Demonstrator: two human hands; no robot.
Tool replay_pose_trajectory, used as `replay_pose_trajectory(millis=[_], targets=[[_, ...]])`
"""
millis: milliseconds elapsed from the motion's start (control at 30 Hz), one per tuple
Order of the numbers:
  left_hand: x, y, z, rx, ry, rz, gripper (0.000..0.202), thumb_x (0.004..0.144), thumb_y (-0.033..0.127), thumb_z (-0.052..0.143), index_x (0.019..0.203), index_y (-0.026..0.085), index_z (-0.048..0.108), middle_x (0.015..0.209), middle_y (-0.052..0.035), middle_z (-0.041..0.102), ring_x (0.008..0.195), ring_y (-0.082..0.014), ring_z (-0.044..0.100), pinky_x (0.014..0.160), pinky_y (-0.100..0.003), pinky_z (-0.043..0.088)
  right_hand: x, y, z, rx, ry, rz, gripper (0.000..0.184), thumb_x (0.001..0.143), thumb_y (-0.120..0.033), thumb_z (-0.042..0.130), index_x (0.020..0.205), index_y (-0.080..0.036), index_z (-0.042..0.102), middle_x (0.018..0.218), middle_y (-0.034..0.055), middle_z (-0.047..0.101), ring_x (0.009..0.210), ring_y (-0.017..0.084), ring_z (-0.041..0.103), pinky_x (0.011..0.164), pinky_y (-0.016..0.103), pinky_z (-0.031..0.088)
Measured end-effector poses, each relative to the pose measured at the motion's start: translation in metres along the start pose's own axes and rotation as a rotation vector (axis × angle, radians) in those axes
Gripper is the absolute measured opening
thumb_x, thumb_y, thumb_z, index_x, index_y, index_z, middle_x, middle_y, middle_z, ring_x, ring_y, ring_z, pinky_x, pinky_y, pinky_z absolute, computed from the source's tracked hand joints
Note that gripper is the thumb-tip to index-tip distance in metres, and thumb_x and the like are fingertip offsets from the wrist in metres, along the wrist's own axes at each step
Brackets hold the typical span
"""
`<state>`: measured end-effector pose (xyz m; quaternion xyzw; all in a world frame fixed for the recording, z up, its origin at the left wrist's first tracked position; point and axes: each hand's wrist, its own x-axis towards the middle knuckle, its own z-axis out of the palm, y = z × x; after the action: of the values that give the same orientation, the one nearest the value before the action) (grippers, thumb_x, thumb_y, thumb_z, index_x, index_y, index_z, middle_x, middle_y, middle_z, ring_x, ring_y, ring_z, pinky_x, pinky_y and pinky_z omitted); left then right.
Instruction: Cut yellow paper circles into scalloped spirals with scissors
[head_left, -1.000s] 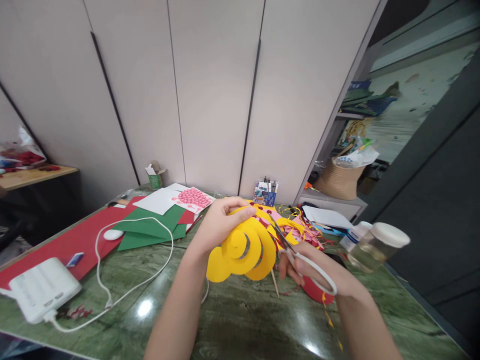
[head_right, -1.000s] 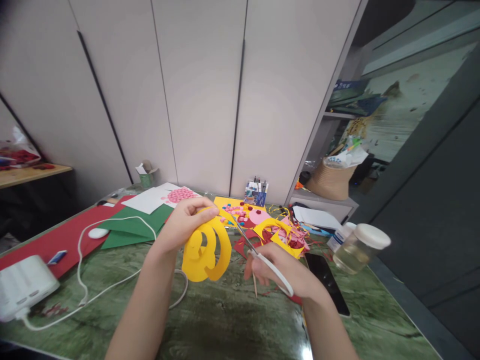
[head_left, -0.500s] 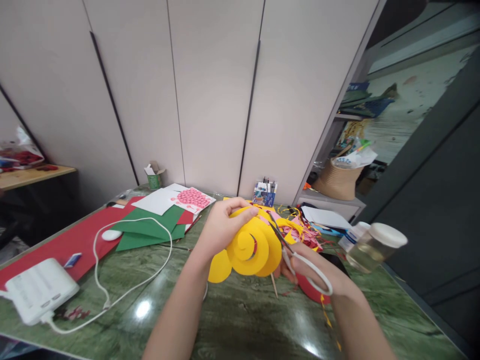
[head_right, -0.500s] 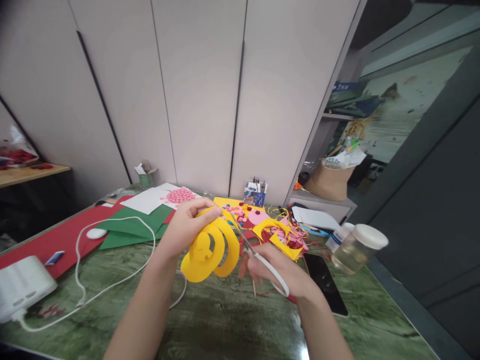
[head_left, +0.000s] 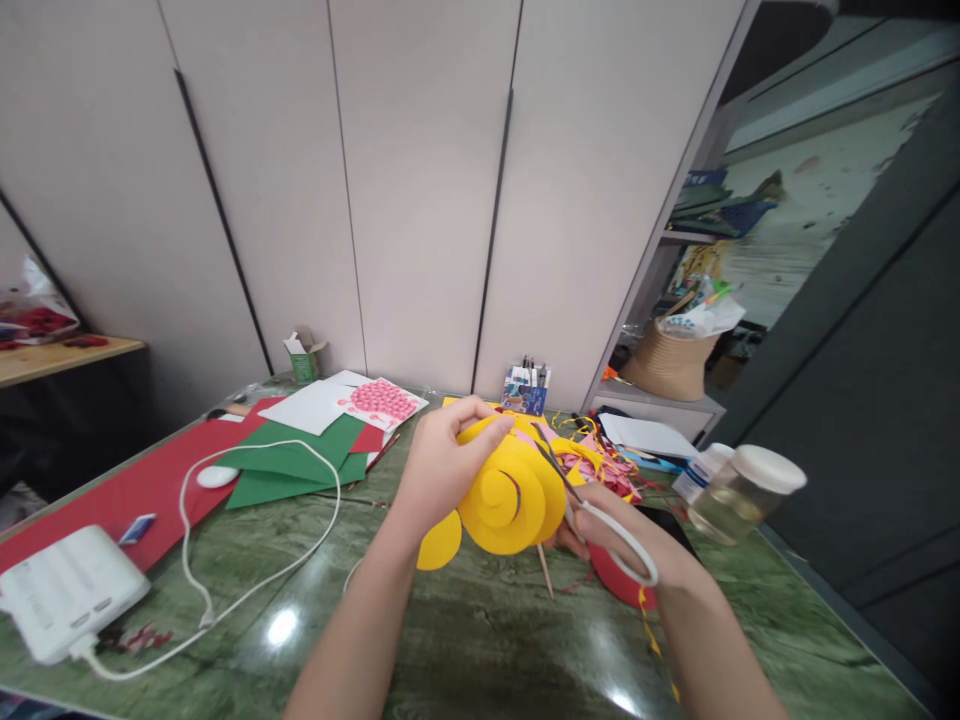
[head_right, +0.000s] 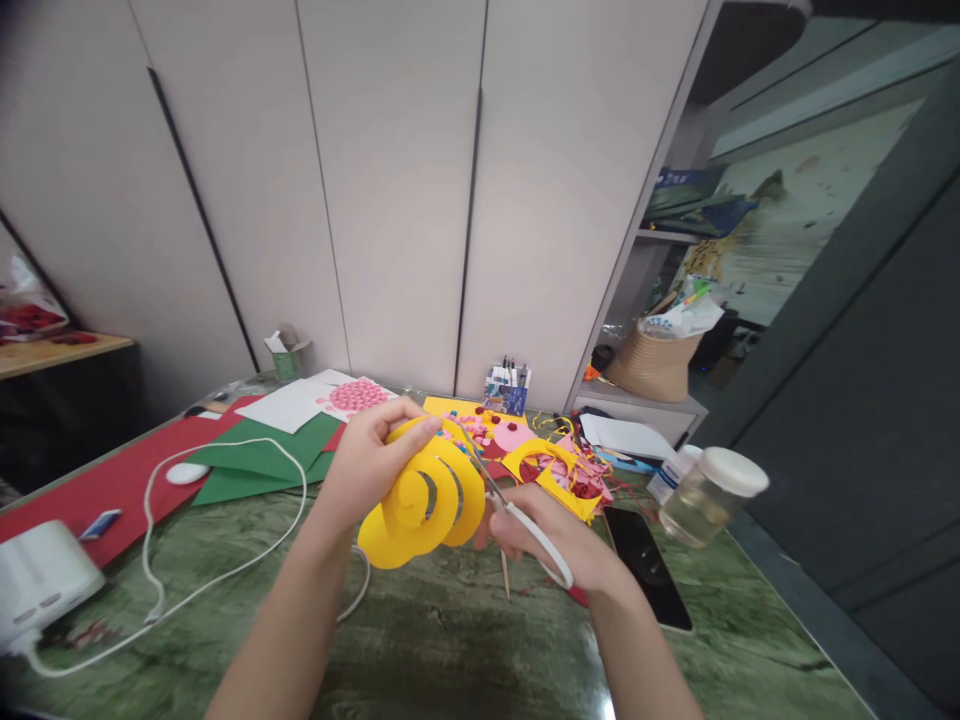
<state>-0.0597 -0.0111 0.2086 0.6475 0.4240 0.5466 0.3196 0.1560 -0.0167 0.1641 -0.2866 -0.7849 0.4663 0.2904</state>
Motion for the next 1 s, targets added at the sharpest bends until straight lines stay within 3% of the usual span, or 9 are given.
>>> replay_pose_trajectory(millis=[300, 667, 1000], targets=[[0.0004, 0.0007, -0.0022, -0.067, -0.003, -0.037, 0.020, 0.078, 0.034, 0.057, 0.069, 0.016, 0.056, 0.066, 0.0010, 0.059, 0.056, -0.0100, 0.052, 0.050, -0.019, 0.042, 0.0008, 0.0030, -0.0019, -0.029, -0.023, 0.019, 0.056, 0.085, -0.063, 0.038, 0.072, -0.013, 0.059, 0.056, -0.0024, 0.042, 0.051, 0.011, 0.039, 0.052, 0.025, 0.031], [-0.0005, 0.0009, 0.0025, -0.147, 0.007, -0.038, 0.020, 0.078, 0.034, 0.060, 0.069, 0.017, 0.057, 0.063, 0.0029, 0.057, 0.056, -0.0088, 0.052, 0.051, -0.017, 0.042, 0.0070, 0.0017, -0.0003, -0.105, 0.061, -0.001, 0.054, 0.087, -0.060, 0.037, 0.059, -0.016, 0.052, 0.051, -0.0022, 0.042, 0.050, 0.012, 0.040, 0.050, 0.025, 0.031], [-0.0012, -0.0002, 0.0052, -0.137, 0.042, -0.034, 0.022, 0.078, 0.037, 0.061, 0.069, 0.017, 0.057, 0.062, 0.0022, 0.058, 0.055, -0.0097, 0.053, 0.050, -0.018, 0.042, 0.0070, -0.0026, 0.0017, -0.126, 0.101, 0.030, 0.059, 0.084, -0.067, 0.035, 0.060, -0.016, 0.052, 0.050, -0.0032, 0.039, 0.049, 0.012, 0.038, 0.049, 0.024, 0.029]])
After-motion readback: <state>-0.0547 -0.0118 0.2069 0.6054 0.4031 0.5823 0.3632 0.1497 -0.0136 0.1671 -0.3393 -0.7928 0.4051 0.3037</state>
